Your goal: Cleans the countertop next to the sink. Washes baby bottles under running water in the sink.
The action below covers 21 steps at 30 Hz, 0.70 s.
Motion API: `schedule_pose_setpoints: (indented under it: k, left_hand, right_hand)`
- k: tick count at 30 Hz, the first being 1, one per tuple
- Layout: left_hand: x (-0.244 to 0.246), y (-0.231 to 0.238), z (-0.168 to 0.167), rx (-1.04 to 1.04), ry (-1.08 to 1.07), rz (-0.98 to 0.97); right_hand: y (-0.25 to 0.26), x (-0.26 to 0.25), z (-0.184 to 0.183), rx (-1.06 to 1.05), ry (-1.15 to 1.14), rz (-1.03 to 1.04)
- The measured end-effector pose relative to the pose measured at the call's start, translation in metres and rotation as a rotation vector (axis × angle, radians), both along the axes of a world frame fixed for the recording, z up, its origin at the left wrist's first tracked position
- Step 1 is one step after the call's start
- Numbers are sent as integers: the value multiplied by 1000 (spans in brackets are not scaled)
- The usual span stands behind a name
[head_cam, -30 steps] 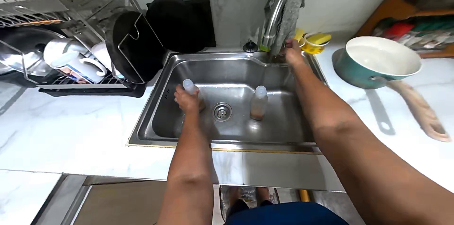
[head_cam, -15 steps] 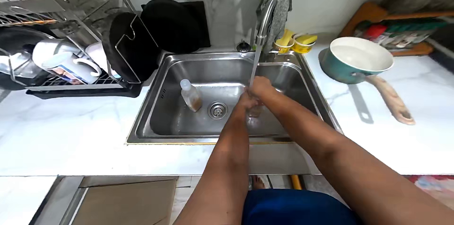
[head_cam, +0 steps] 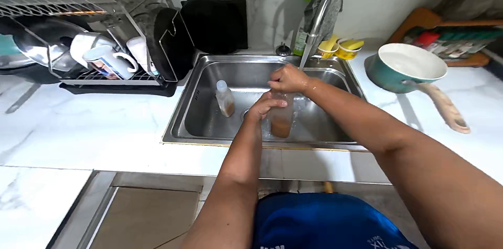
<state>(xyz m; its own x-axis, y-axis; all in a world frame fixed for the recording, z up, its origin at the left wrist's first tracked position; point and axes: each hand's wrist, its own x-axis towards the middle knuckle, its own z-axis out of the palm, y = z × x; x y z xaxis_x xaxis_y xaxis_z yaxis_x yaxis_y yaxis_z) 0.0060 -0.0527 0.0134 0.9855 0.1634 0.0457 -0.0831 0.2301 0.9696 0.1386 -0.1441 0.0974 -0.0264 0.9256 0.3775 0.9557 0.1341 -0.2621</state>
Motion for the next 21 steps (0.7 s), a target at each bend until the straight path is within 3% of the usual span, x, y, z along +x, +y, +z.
schedule_pose_setpoints:
  k: [2, 4, 6, 8, 10, 16, 18, 21]
  left_hand:
    - [2, -2, 2, 29, 7, 0]
    - [11, 0, -2, 190, 43, 49]
    - [16, 0, -7, 421, 129, 103]
    - [14, -6, -8, 599, 219, 158]
    - [20, -4, -12, 691, 266, 123]
    - [31, -5, -18, 572, 225, -51]
    - [33, -4, -21, 498, 193, -96]
    - [30, 2, -26, 443, 244, -17]
  right_hand:
    - [-6, 4, 6, -61, 9, 21]
    - [-10, 17, 0, -116, 71, -21]
    - [-17, 21, -5, -309, 246, -289]
    - [-19, 6, 4, -629, 400, -700]
    - [-19, 1, 2, -772, 463, -825]
    - [-44, 36, -11, -457, 260, -144]
    - [-57, 43, -8, -370, 324, -77]
    - [-73, 53, -12, -215, 413, -162]
